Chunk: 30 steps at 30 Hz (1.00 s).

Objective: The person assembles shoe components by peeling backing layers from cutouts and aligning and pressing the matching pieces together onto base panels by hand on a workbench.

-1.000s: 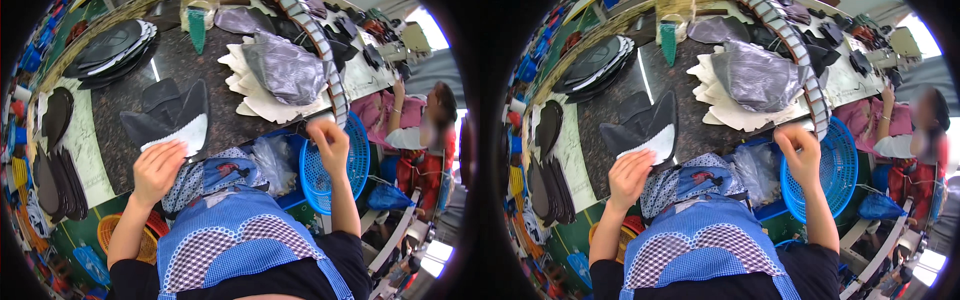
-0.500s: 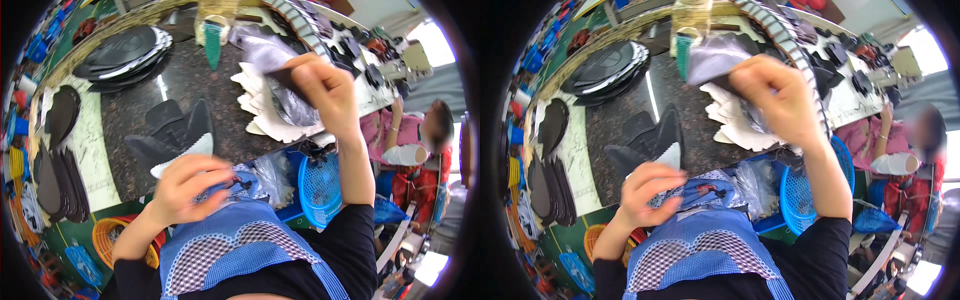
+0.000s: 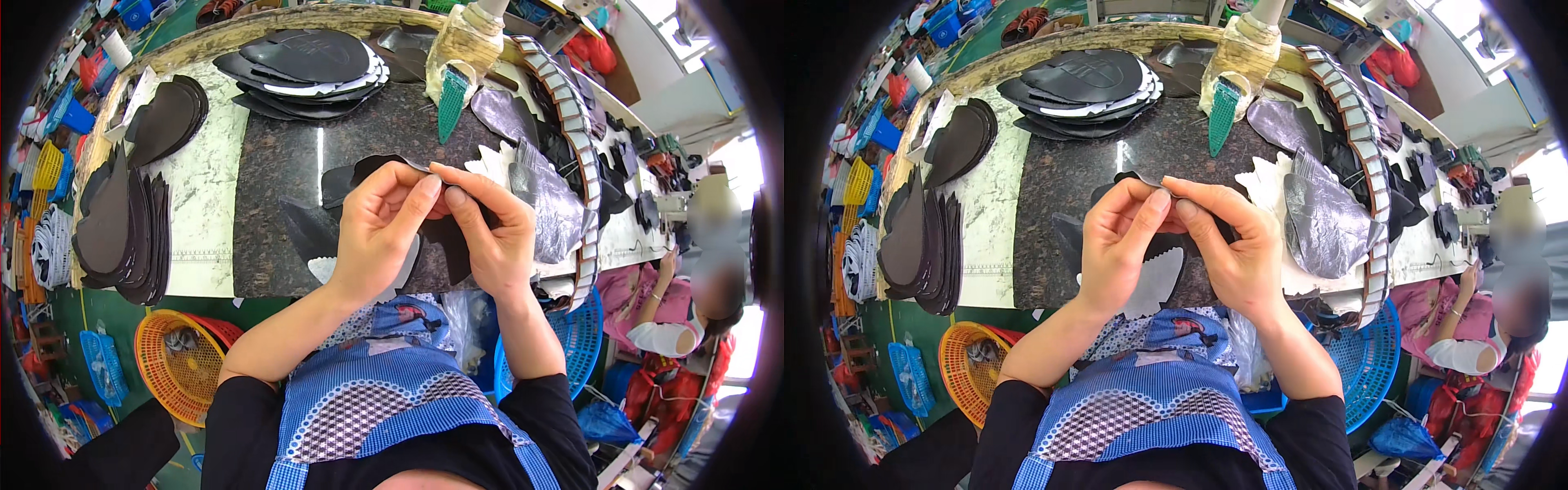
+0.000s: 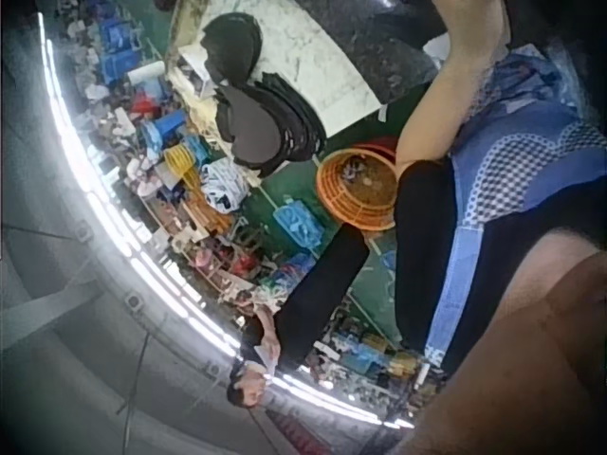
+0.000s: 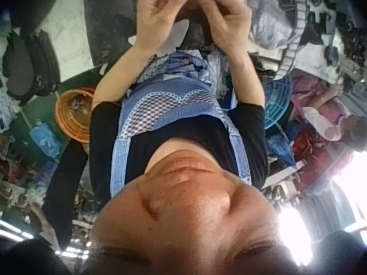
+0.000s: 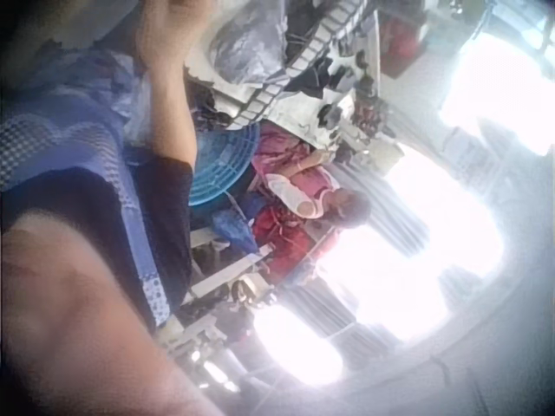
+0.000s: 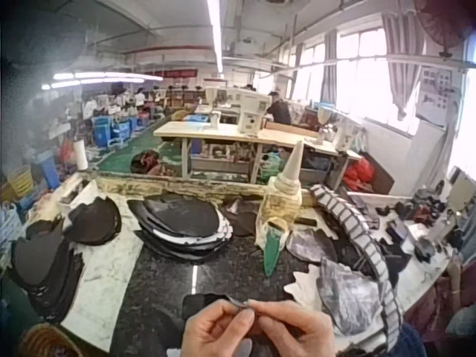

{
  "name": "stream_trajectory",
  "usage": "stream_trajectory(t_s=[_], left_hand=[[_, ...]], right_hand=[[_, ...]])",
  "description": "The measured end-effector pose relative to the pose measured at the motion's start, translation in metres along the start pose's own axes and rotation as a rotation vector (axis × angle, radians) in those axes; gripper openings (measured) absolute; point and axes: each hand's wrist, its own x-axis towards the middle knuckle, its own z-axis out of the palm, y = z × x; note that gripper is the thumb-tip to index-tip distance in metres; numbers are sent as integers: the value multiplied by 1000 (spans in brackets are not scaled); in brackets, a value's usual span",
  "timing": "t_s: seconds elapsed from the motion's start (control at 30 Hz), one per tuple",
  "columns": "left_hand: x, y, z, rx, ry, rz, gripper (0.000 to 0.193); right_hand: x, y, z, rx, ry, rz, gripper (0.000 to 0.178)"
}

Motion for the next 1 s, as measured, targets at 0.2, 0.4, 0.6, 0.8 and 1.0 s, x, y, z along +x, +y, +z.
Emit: stream_trajectory(t_s=[0.2, 0.4, 0.6, 0.8, 1.0], left_hand=[[16, 26, -8, 35, 17, -296, 19], [15, 21, -11, 9, -35, -349, 14], [8, 13, 9, 177, -26, -157, 16], [4, -7, 8, 301, -48, -71, 8], [4, -6, 9, 309, -43, -49, 8]], right_hand=[[5, -1, -5, -557, 41, -513, 26], [-3, 3, -1, -303, 56, -293, 23], [-8, 4, -11, 217, 37, 106, 24], [1, 2, -15, -222, 93, -119, 17], [7, 0, -28, 246, 42, 263, 13]])
